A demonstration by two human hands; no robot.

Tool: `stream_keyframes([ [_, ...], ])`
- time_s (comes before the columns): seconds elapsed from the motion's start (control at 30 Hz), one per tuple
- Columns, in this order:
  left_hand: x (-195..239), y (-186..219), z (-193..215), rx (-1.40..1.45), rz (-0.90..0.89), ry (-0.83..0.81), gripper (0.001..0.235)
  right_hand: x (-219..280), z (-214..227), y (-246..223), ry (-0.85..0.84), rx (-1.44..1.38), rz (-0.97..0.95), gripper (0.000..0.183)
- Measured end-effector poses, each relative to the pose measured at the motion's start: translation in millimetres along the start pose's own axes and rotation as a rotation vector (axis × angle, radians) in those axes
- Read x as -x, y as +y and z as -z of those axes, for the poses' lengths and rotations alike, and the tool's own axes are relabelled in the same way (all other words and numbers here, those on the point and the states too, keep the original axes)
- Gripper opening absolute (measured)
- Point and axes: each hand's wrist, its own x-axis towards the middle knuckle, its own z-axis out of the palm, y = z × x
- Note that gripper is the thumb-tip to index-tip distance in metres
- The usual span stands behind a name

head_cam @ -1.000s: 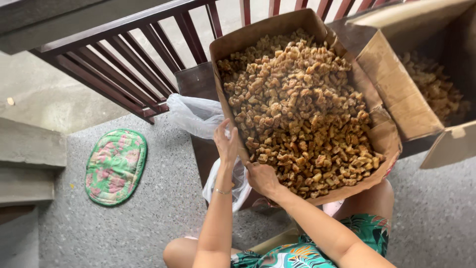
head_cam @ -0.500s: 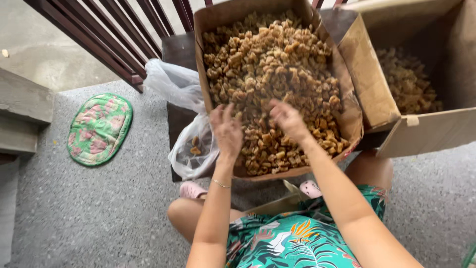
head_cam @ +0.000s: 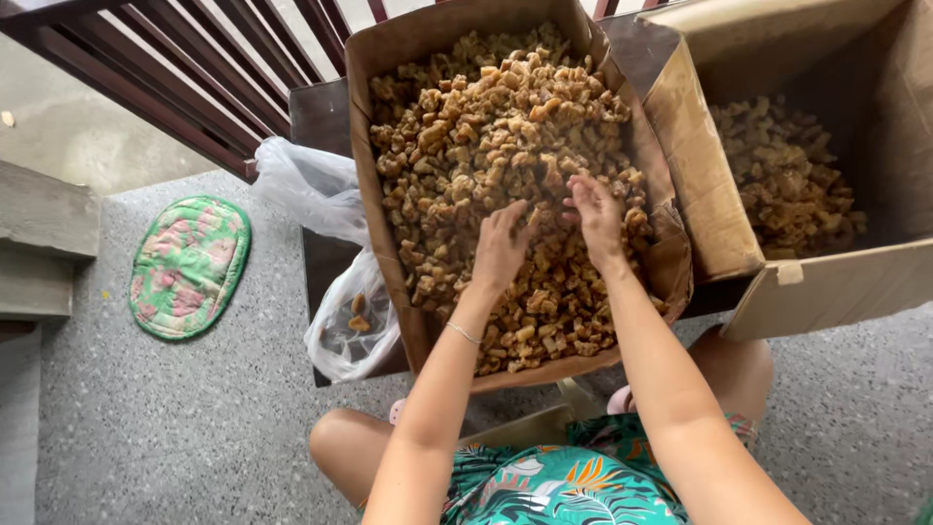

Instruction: The person sits on the floor and sorts dried fruit pieces by hand, transferring them from a large cardboard box into a smaller one. They repeatedly scoop handfuls of the fruit, inspect them, and move them between the containers.

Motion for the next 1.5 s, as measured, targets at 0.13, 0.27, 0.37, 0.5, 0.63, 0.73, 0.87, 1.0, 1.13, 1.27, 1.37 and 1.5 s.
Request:
stream_keyframes([
  [0.13,-19.1,2.0,-32.8,-0.359,-0.08,-0.062,0.054,-10.1,0.7,-1.3,-0.024,0.004,-0.024,0.046],
  [0.27,-28.0,1.4,-37.9,-0.188,0.002,0.034,0.045,-6.2,9.0,1.3,-0.057,0.012,-0.003,0.044],
  [0.37,-28.9,11.1,-38.7,0.103,0.12,0.105,0.043,-2.2,16.3,3.8,-0.13,-0.041,-0.048,0.042],
  [0.5,-14.6,31.0,-41.6,0.336,0.311,0.081,0.044,6.4,28.7,1.3,-0.295,-0.041,0.013,0.044],
  [0.63,-3.5,48.6,-50.5,0.332,0.253,0.147,0.043,15.2,39.1,-1.6,-0.33,-0.116,-0.074,0.042],
  [0.73,8.6,54.7,-56.7,0.641,0.271,0.085,0.043,24.0,48.0,-4.1,-0.394,-0.216,-0.091,0.041],
  [0.87,16.3,55.1,-68.4,0.73,0.3,0.028,0.041,31.6,53.5,-11.1,-0.416,-0.294,-0.075,0.036],
  [1.0,19.8,44.2,-68.7,0.984,0.334,-0.044,0.042,44.4,49.8,-11.7,-0.409,-0.574,-0.224,0.031],
  [1.13,28.4,43.3,-75.2,1.122,0.395,-0.002,0.038,53.7,47.1,-3.9,-0.383,-0.517,-0.21,0.029],
  [1.27,33.8,66.2,-85.6,0.753,0.52,0.261,0.038,58.7,37.3,21.3,-0.222,-0.414,-0.093,0.029],
  [1.37,36.9,84.2,-79.5,0.317,0.537,0.246,0.043,58.4,40.8,35.3,-0.237,-0.594,-0.163,0.026],
  [1.5,41.2,85.6,-84.7,0.221,0.246,0.072,0.042,60.4,58.7,36.4,-0.295,-0.744,-0.443,0.032],
])
